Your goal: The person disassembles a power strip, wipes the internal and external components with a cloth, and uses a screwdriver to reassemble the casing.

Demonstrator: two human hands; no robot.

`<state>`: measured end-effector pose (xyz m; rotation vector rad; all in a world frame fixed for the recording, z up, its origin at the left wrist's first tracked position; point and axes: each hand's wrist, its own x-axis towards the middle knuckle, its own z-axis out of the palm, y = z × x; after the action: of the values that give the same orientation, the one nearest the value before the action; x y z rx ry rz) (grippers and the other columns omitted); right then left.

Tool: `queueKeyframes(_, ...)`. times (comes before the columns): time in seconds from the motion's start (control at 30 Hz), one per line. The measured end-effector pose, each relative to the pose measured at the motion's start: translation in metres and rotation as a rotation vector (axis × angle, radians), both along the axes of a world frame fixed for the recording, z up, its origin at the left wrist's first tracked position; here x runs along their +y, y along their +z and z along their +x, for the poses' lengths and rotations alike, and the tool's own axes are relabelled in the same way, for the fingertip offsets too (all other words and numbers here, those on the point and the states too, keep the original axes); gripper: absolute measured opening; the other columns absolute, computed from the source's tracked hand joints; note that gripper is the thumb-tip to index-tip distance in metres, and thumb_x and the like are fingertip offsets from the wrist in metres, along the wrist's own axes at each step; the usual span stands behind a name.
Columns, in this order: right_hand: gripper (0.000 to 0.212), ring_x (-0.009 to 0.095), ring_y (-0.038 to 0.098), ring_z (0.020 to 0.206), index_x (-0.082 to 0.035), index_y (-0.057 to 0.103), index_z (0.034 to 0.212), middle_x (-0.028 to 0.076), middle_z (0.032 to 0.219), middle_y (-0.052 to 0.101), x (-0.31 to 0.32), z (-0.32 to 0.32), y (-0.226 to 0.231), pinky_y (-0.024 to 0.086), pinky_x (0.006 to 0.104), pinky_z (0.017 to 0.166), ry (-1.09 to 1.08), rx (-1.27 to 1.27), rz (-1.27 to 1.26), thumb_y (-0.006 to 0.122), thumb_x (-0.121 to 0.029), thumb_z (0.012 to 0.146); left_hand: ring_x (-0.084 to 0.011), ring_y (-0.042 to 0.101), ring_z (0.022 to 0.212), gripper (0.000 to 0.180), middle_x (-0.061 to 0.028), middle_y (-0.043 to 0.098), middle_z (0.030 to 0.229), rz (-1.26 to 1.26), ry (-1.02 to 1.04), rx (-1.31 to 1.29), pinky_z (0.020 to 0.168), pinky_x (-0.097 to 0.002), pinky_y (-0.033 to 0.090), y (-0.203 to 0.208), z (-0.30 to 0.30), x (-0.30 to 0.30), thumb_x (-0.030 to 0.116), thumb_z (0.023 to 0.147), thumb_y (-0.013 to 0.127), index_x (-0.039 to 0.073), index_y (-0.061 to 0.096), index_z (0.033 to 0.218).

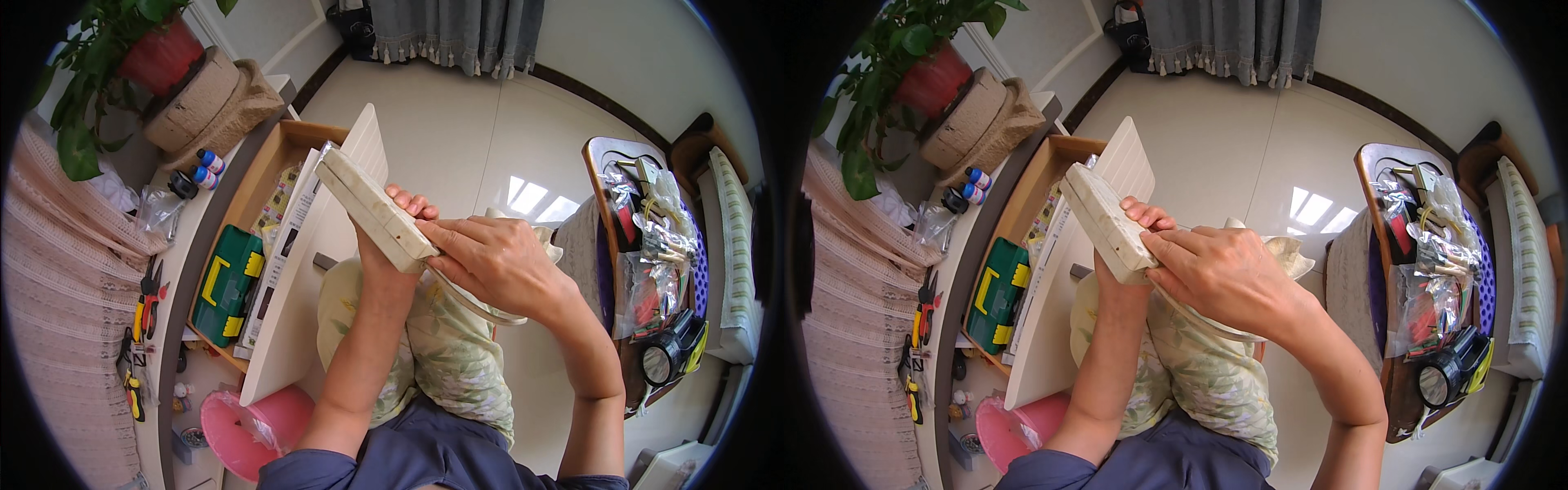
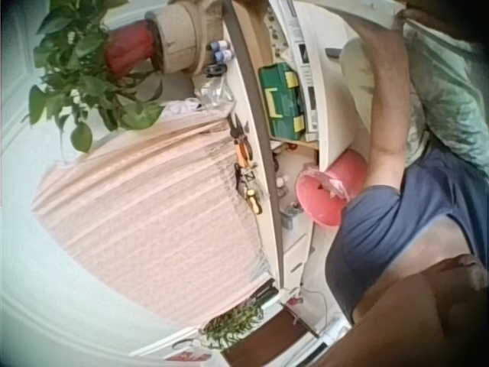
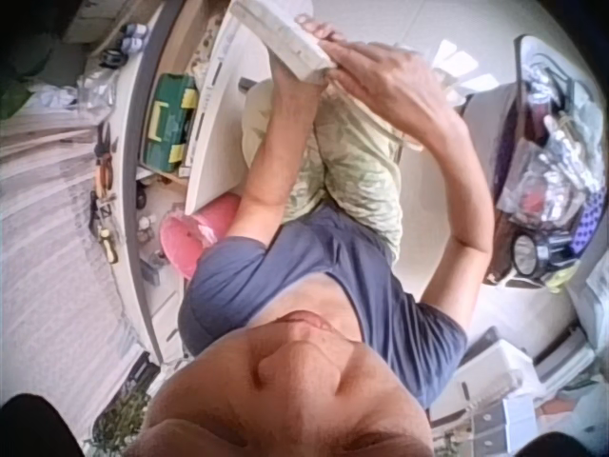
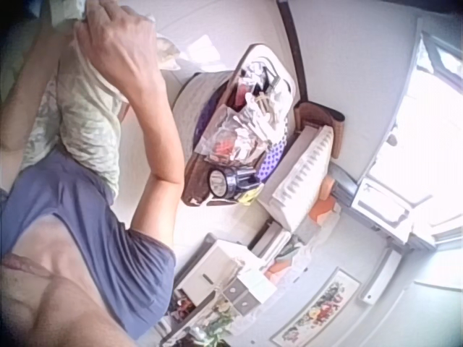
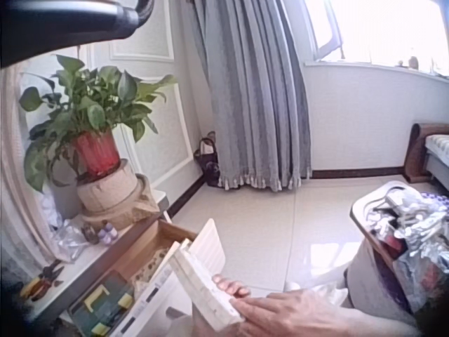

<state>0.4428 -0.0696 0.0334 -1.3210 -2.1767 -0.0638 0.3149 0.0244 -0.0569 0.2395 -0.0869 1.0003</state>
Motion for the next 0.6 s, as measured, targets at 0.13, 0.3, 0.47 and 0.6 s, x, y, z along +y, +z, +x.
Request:
queueKeyframes(0.13,0.032,0.025,0.066,0.081,-0.004,0.058,0.111,0.009,0.097,0.067,0.0,0.002,-0.003,0.052,0.0368,0.062,-0.017,0.017,-0.054,0.059,-0.023,0.087,-0.0164,0.05,0.08,0.02,-0.0006,0.055,0.081,0.023,-0.003,0.023,0.081,-0.0333,0.042,-0.001,-0.001,0.002,0.031,0.087,0.056,0.012,0.052,0.093)
queueKeyframes(0.3,0.033,0.024,0.066,0.081,-0.005,0.058,0.11,0.008,0.097,0.067,-0.004,0.002,0.0,0.052,0.0354,0.062,-0.005,0.048,-0.052,0.063,-0.024,0.083,-0.0158,0.05,0.078,0.02,-0.0004,0.055,0.078,0.008,-0.02,0.023,0.081,-0.0332,0.041,0.005,-0.001,0.002,0.031,0.088,0.056,0.012,0.053,0.092)
queueKeyframes(0.47,0.038,0.019,0.065,0.075,-0.007,0.061,0.104,0.004,0.099,0.066,-0.011,-0.005,-0.003,0.052,0.0312,0.06,0.058,0.097,0.078,0.073,-0.023,0.072,-0.0138,0.047,0.073,0.033,0.0017,0.051,0.071,0.096,0.007,-0.054,0.083,-0.0308,0.039,0.016,0.002,0.0,0.041,0.085,0.063,0.013,0.051,0.096)
queueKeyframes(0.6,0.04,0.016,0.063,0.071,-0.007,0.062,0.103,0.003,0.101,0.065,-0.02,-0.011,-0.001,0.052,0.0291,0.06,0.043,0.07,0.11,0.075,-0.024,0.069,-0.0113,0.044,0.065,0.015,0.0041,0.051,0.064,0.137,-0.005,-0.037,0.083,-0.0327,0.037,0.033,0.004,-0.008,0.028,0.092,0.055,0.013,0.054,0.092)
